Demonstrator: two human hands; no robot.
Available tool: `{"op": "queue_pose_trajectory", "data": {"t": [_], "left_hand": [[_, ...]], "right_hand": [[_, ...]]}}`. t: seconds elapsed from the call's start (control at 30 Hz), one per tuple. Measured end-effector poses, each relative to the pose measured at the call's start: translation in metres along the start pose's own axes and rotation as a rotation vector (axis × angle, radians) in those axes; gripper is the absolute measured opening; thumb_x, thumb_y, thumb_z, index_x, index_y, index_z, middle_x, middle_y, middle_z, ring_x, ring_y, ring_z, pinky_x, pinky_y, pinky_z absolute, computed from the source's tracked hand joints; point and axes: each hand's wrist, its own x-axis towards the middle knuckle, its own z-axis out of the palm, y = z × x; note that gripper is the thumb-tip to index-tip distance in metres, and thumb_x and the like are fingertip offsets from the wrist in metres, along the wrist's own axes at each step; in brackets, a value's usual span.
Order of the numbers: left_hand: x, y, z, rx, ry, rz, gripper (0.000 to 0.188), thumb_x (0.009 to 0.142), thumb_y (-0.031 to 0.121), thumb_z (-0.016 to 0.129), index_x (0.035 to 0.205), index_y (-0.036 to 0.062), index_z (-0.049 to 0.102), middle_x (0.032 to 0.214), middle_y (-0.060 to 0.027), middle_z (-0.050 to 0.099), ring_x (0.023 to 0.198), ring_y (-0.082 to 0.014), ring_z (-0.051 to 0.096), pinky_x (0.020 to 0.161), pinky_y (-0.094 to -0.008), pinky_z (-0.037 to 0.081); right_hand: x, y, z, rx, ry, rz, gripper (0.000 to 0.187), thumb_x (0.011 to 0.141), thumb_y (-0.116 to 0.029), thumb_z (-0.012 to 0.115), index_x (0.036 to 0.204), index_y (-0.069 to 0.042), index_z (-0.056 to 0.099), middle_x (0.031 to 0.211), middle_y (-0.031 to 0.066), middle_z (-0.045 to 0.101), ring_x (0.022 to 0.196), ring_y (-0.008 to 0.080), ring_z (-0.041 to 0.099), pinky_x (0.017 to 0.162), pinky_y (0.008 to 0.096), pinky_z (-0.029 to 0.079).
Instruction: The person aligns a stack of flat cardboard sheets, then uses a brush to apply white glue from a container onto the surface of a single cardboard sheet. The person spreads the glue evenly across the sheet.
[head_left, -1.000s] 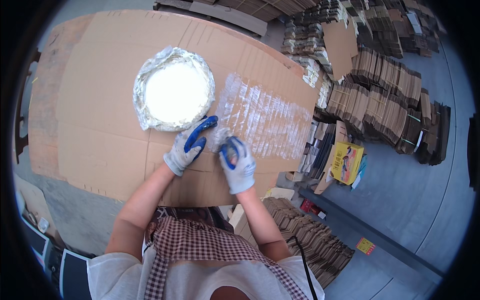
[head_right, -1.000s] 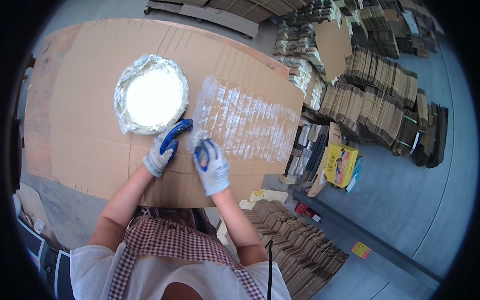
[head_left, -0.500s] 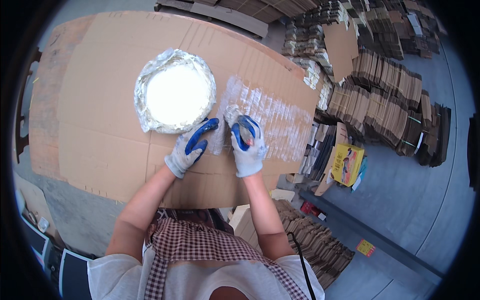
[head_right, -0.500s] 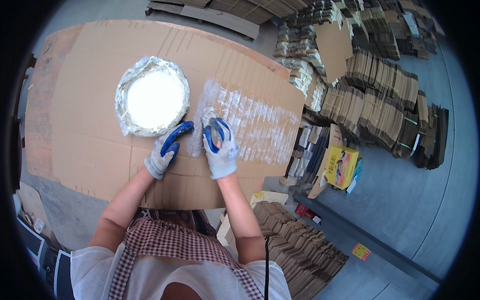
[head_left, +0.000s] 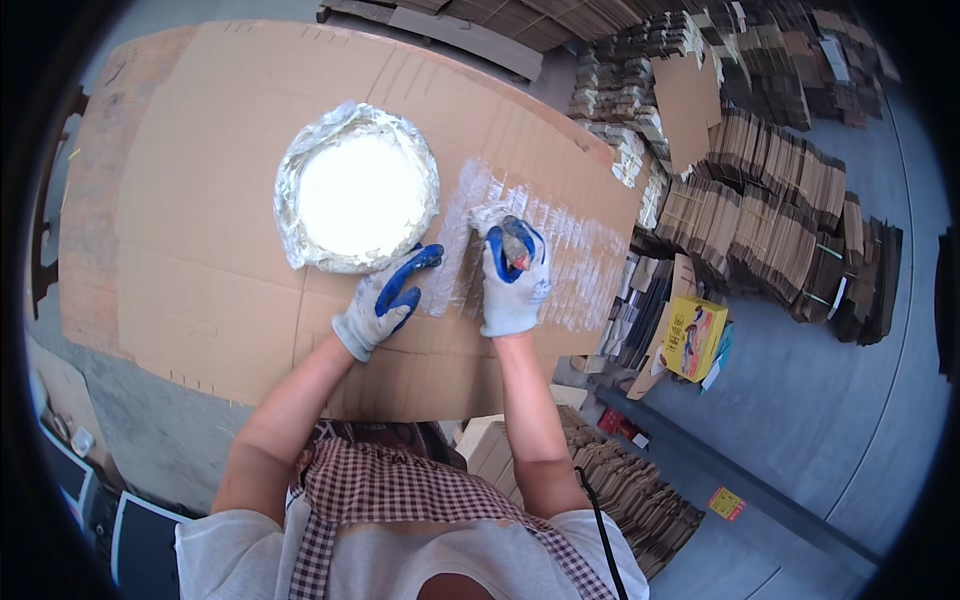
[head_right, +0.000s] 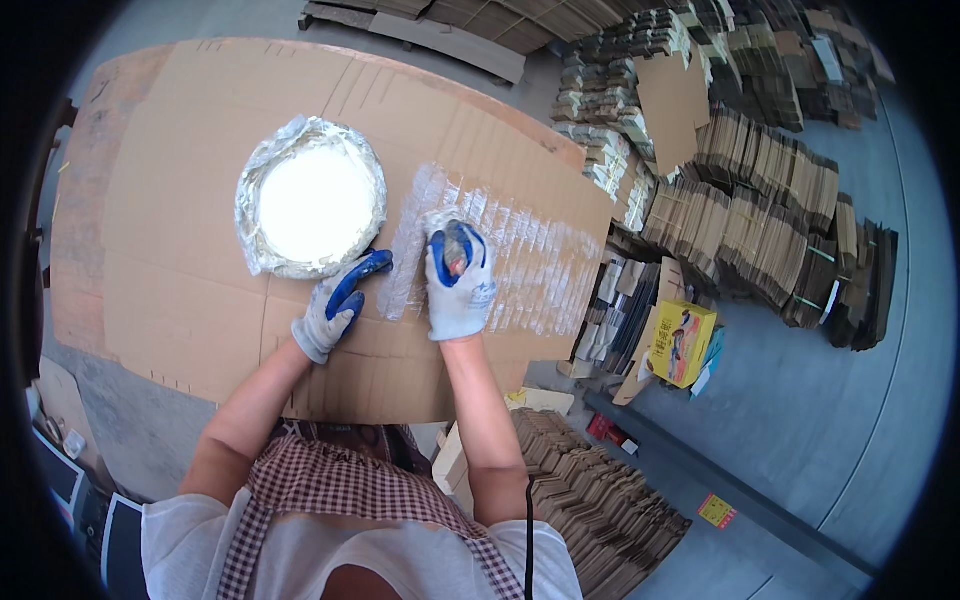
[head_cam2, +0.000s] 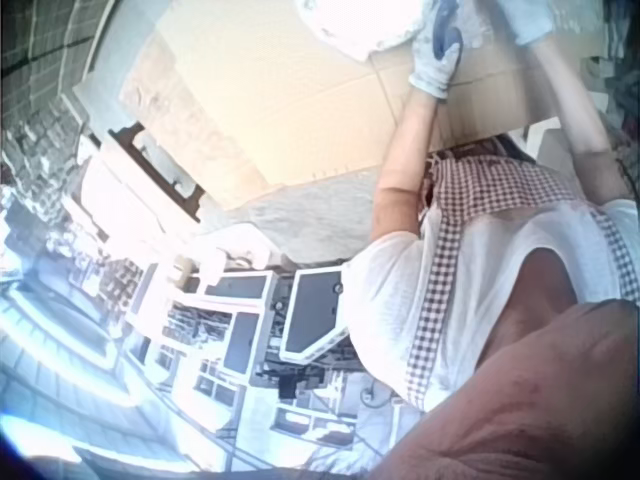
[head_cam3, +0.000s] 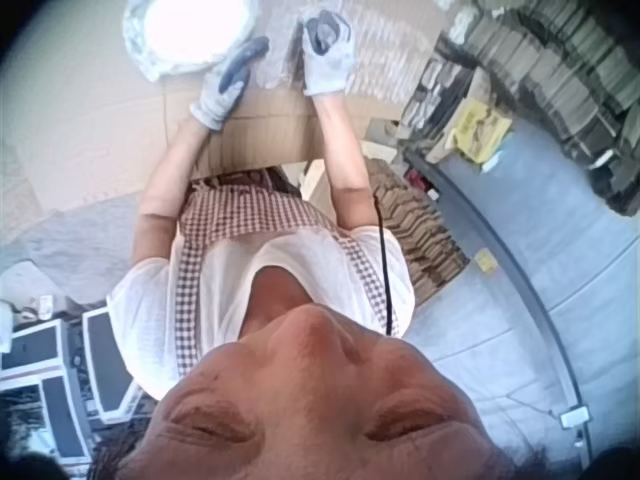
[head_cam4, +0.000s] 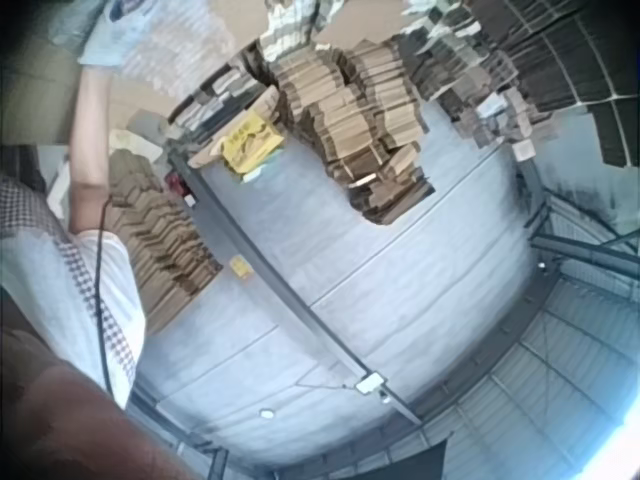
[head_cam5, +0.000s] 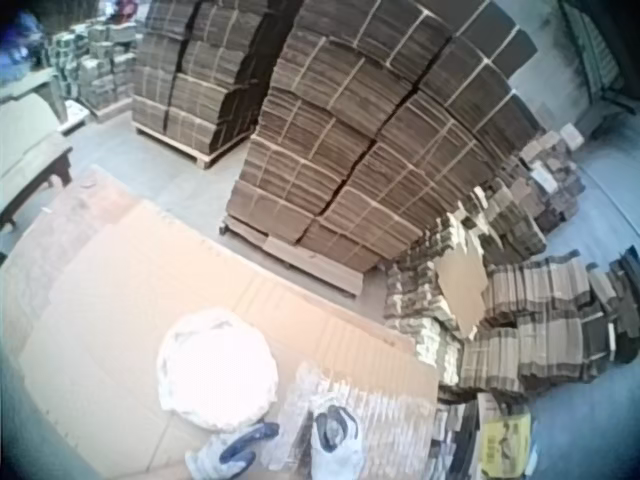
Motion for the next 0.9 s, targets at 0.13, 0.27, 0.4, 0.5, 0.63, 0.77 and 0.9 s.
{"op": "queue_pose_trajectory", "data": {"t": [0.13,0.27,0.4,0.5,0.63,0.77,0.9], "left_hand": [[0.001,0.0,0.002,-0.035,0.006,0.009,0.057,0.097,0.041,0.054,0.14,0.0049,0.055,0.143,-0.0162,0.057,0.136,-0.0356,0.049,0.115,-0.0429,0.036],[0.0,0.002,0.003,-0.011,0.003,0.001,0.057,0.097,0.041,0.053,0.14,0.0035,0.054,0.143,-0.0165,0.057,0.137,-0.0349,0.049,0.115,-0.0422,0.035],[-0.003,-0.002,0.003,-0.013,0.013,0.014,0.058,0.098,0.043,0.053,0.14,0.0026,0.054,0.143,-0.0163,0.057,0.137,-0.0345,0.049,0.115,-0.0419,0.035],[-0.001,-0.002,0.003,-0.011,0.011,0.026,0.059,0.099,0.044,0.052,0.141,0.0025,0.054,0.143,-0.0163,0.057,0.137,-0.0342,0.049,0.115,-0.0419,0.035],[-0.001,-0.006,0.005,-0.016,0.011,0.037,0.059,0.099,0.043,0.052,0.141,0.0018,0.053,0.142,-0.0169,0.057,0.136,-0.0339,0.05,0.115,-0.0418,0.035],[-0.001,-0.005,0.005,-0.024,0.014,0.029,0.056,0.099,0.037,0.052,0.141,0.001,0.052,0.142,-0.0173,0.058,0.135,-0.0337,0.051,0.115,-0.0413,0.035],[-0.001,-0.007,0.005,-0.018,0.018,0.034,0.053,0.1,0.034,0.051,0.141,0.0006,0.052,0.14,-0.0173,0.059,0.134,-0.0336,0.052,0.114,-0.0407,0.036]], "right_hand": [[-0.002,0.009,0.006,-0.055,-0.018,-0.016,0.042,0.085,-0.017,0.076,0.123,-0.004,0.061,0.121,0.0188,0.063,0.109,0.0376,0.064,0.097,0.0414,0.05],[-0.007,0.005,-0.018,-0.078,0.057,0.151,0.038,0.085,-0.019,0.078,0.116,-0.002,0.062,0.112,0.019,0.065,0.103,0.0369,0.065,0.092,0.0419,0.052],[-0.057,-0.022,-0.04,0.012,-0.028,0.166,0.039,0.077,-0.019,0.085,0.107,-0.005,0.065,0.106,0.0166,0.066,0.097,0.0348,0.066,0.087,0.0412,0.053],[-0.095,-0.023,-0.037,0.006,-0.04,0.098,0.042,0.074,-0.018,0.087,0.108,-0.007,0.065,0.106,0.0152,0.066,0.094,0.0351,0.067,0.084,0.0411,0.054],[-0.116,-0.024,-0.022,0.007,-0.047,0.096,0.041,0.075,-0.02,0.086,0.108,-0.009,0.065,0.108,0.0146,0.066,0.093,0.0365,0.068,0.081,0.0415,0.055],[-0.116,-0.014,-0.026,-0.129,-0.048,0.12,0.042,0.076,-0.023,0.086,0.109,-0.01,0.065,0.108,0.0142,0.067,0.093,0.0364,0.068,0.08,0.0416,0.056],[-0.121,-0.019,-0.026,-0.115,-0.012,0.059,0.042,0.075,-0.024,0.086,0.11,-0.01,0.065,0.11,0.0135,0.067,0.094,0.0343,0.069,0.079,0.0416,0.056]]}}
